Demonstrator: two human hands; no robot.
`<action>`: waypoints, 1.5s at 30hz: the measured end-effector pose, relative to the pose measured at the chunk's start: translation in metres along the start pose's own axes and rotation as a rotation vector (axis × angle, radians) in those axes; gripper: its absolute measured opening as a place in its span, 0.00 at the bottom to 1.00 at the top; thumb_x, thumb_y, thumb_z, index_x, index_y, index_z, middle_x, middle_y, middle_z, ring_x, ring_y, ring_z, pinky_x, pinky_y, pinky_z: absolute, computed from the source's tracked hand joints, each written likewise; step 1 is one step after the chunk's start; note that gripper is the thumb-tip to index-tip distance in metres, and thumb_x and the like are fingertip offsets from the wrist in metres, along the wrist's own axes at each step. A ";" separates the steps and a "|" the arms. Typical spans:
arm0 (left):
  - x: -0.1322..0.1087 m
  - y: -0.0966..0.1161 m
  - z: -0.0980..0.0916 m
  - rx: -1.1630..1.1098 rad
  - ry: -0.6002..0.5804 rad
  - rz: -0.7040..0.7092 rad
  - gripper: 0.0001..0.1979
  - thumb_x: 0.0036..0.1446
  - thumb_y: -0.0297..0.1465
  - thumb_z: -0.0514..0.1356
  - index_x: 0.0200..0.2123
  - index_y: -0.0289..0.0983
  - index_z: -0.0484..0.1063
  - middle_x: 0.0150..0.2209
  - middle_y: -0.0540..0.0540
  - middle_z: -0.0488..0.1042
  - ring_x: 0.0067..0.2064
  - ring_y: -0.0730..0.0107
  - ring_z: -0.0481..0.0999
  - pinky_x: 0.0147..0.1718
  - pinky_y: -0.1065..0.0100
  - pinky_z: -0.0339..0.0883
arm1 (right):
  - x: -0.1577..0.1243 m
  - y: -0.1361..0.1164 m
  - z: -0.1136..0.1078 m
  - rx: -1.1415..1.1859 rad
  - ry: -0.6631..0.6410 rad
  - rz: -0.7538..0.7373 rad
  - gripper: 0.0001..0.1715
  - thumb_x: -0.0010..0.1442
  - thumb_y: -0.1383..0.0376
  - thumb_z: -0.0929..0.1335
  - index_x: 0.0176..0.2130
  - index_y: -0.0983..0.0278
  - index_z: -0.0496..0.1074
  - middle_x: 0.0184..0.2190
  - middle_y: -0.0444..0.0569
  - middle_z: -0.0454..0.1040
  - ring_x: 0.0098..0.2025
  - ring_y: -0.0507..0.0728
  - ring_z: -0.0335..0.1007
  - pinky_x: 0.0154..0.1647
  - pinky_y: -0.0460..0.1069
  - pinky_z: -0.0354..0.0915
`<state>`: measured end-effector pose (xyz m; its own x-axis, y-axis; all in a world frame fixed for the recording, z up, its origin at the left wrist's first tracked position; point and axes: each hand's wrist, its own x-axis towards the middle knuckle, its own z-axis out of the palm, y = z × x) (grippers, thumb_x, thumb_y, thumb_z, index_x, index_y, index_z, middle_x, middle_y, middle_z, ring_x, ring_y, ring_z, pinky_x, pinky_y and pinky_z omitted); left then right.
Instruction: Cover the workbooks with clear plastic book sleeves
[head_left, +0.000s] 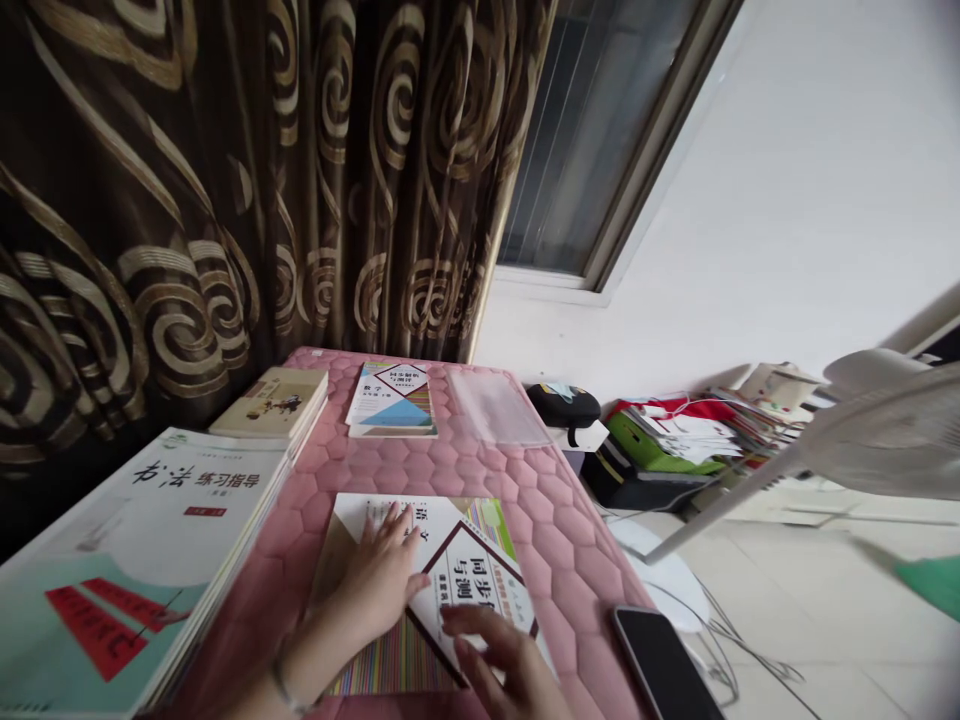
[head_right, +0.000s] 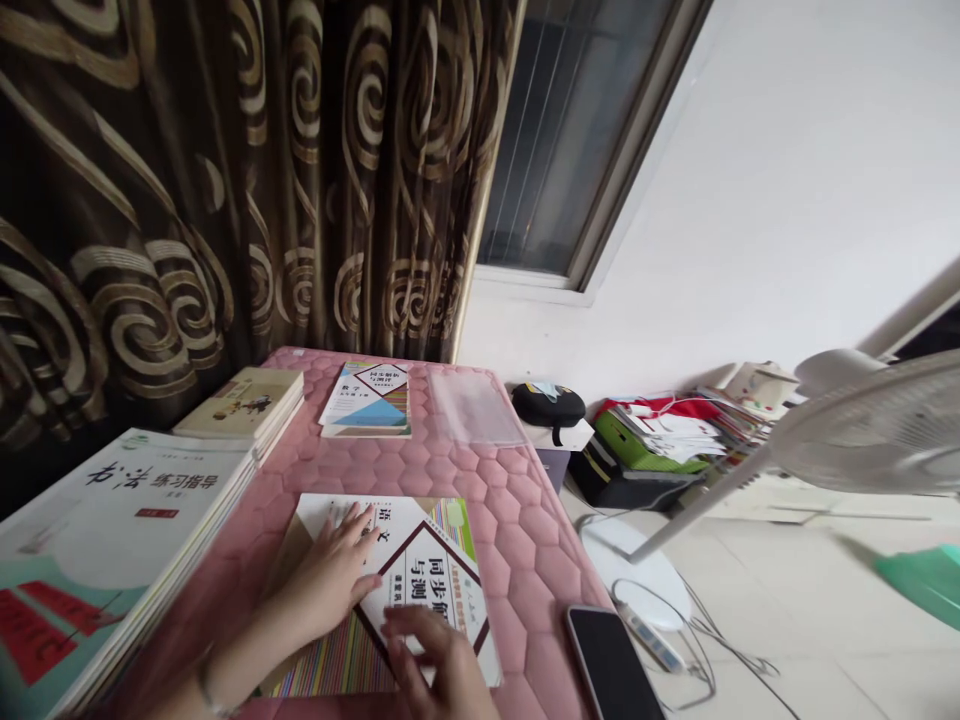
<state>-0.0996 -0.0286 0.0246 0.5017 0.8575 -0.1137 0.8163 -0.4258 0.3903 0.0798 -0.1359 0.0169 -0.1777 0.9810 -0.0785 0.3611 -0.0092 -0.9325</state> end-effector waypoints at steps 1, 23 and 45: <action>-0.011 -0.004 0.000 -0.012 -0.025 -0.004 0.29 0.58 0.34 0.57 0.63 0.37 0.63 0.71 0.37 0.47 0.72 0.48 0.41 0.67 0.40 0.39 | 0.007 -0.003 -0.007 -0.148 -0.014 -0.053 0.28 0.62 0.46 0.64 0.49 0.62 0.76 0.57 0.58 0.71 0.61 0.68 0.64 0.60 0.62 0.62; -0.075 -0.052 -0.007 -0.117 -0.266 0.022 0.45 0.45 0.34 0.66 0.67 0.53 0.54 0.72 0.50 0.34 0.72 0.48 0.32 0.67 0.41 0.37 | 0.033 0.000 -0.024 -0.763 -0.390 0.038 0.53 0.45 0.57 0.74 0.67 0.56 0.57 0.72 0.53 0.37 0.72 0.71 0.23 0.68 0.70 0.25; -0.048 -0.088 -0.030 -0.738 0.342 -0.164 0.20 0.49 0.49 0.57 0.29 0.36 0.73 0.28 0.46 0.77 0.34 0.60 0.76 0.33 0.66 0.67 | 0.058 -0.033 -0.053 -0.567 -0.055 -0.001 0.18 0.64 0.58 0.64 0.33 0.62 0.80 0.28 0.46 0.78 0.30 0.54 0.71 0.31 0.45 0.61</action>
<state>-0.2038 -0.0237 0.0236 0.1802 0.9835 0.0164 0.4140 -0.0909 0.9057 0.1066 -0.0688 0.0617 -0.2199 0.9693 -0.1103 0.7935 0.1119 -0.5983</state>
